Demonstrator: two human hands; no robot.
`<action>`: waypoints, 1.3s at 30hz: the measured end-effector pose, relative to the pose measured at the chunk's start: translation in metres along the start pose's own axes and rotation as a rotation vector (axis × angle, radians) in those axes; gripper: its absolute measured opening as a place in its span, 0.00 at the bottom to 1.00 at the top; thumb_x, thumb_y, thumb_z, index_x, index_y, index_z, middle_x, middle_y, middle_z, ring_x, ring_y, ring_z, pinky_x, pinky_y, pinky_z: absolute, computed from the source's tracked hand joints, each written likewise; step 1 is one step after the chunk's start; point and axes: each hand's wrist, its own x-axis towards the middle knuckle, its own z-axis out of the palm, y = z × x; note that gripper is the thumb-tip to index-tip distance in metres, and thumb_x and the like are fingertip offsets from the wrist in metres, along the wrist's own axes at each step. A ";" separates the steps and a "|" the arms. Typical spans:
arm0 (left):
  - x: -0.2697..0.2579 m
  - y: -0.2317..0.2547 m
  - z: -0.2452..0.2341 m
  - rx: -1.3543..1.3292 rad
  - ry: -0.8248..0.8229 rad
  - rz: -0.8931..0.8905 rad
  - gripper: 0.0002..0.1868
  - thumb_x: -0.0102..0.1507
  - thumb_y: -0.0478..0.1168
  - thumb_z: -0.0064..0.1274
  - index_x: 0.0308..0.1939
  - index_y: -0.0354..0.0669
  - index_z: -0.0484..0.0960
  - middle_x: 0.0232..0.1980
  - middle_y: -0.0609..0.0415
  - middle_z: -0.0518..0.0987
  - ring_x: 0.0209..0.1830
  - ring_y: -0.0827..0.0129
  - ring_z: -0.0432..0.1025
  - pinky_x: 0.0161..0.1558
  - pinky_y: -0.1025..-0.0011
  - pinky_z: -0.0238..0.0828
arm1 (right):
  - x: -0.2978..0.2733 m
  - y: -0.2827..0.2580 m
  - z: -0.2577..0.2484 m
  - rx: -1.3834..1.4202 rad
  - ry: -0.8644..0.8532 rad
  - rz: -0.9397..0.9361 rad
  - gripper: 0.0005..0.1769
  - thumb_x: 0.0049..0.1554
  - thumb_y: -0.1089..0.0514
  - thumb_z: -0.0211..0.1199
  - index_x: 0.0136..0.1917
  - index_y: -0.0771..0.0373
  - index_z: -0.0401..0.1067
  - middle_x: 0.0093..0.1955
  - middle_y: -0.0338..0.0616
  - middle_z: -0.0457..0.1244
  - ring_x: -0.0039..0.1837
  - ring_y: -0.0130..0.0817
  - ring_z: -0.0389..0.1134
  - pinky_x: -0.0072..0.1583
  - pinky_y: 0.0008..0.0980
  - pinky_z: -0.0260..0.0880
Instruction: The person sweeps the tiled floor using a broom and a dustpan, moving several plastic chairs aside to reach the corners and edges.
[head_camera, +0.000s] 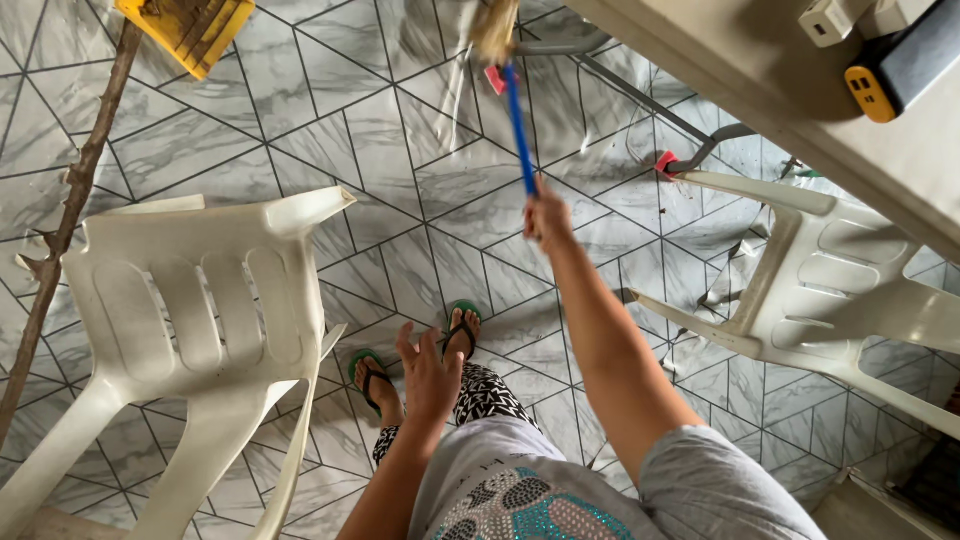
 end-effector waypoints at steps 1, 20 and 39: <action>0.000 0.000 0.002 -0.032 -0.018 -0.059 0.27 0.60 0.39 0.61 0.60 0.37 0.70 0.73 0.32 0.51 0.69 0.34 0.58 0.56 0.53 0.67 | -0.007 -0.011 0.002 0.093 -0.051 -0.060 0.27 0.62 0.57 0.52 0.75 0.50 0.65 0.27 0.37 0.58 0.21 0.29 0.56 0.24 0.32 0.58; 0.017 -0.005 0.008 -0.009 0.103 0.180 0.23 0.64 0.35 0.60 0.62 0.35 0.72 0.56 0.45 0.69 0.69 0.45 0.63 0.64 0.52 0.67 | -0.079 -0.050 0.019 0.261 -0.122 0.011 0.30 0.62 0.60 0.46 0.76 0.40 0.57 0.27 0.35 0.58 0.23 0.26 0.55 0.25 0.30 0.56; -0.008 0.005 0.000 -0.154 -0.038 0.006 0.29 0.59 0.34 0.62 0.62 0.34 0.67 0.75 0.28 0.52 0.57 0.44 0.68 0.57 0.54 0.68 | -0.172 0.016 0.067 0.293 -0.094 0.339 0.23 0.69 0.41 0.51 0.65 0.58 0.70 0.29 0.37 0.59 0.21 0.27 0.51 0.23 0.30 0.49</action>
